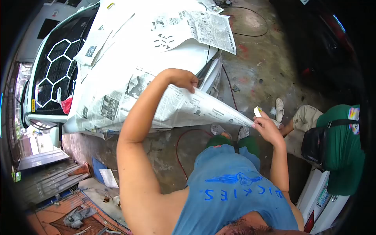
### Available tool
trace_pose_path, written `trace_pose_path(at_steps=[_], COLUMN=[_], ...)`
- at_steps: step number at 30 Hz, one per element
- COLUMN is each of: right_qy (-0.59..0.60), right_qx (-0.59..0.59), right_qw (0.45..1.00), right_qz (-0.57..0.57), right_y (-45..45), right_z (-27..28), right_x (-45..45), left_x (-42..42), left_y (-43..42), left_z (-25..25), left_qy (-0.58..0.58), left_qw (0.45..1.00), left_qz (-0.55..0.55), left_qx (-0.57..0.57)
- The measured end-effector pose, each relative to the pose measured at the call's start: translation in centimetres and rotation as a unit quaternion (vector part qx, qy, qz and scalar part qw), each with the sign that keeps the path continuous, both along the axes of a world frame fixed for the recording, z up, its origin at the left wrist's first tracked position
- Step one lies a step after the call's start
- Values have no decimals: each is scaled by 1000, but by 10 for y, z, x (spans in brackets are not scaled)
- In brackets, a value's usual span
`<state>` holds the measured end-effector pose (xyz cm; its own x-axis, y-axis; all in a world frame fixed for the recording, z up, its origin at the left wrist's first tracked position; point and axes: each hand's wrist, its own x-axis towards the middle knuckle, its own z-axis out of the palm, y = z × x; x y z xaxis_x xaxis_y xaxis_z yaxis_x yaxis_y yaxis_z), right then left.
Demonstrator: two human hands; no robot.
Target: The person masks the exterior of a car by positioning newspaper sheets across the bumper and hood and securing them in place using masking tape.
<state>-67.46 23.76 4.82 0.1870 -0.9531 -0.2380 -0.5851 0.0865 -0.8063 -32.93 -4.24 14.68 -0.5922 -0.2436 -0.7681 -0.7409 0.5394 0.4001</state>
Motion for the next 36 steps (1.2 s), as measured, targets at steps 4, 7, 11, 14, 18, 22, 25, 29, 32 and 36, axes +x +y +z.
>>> trace_pose_path(at_steps=[4,7,11,14,18,22,25,29,32,36], right_qy=[66,125,209,285,347,361,345,313,301,257], right_qx=[-52,-112,-154,-180,-224,-244,-258,-281,-269,-250], right_qw=[996,982,956,931,905,899,902,907,914,933], right_qz=[-42,-89,-140,-144,-100,-53,-9,31,37,33], right_y=[29,61,103,128,154,180,194,214,230,248], right_z=[104,155,207,223,234,237,238,242,246,241], right_x=[4,-3,-12,-17,-2,24,42,72,97,149], left_x=[23,30,45,46,46,57,87,136,175,235], left_y=[43,111,219,297,387,462,503,550,579,617], left_z=[80,118,101,55,-35,-89,-119,-135,-156,-191], left_qy=[96,247,352,386,408,367,344,282,266,303], left_qw=[993,961,918,900,858,840,821,802,781,740], left_qz=[62,-7,15,131,269,355,405,460,517,559], left_qx=[10,-122,-182,-152,-158,-186,-211,-259,-228,-220])
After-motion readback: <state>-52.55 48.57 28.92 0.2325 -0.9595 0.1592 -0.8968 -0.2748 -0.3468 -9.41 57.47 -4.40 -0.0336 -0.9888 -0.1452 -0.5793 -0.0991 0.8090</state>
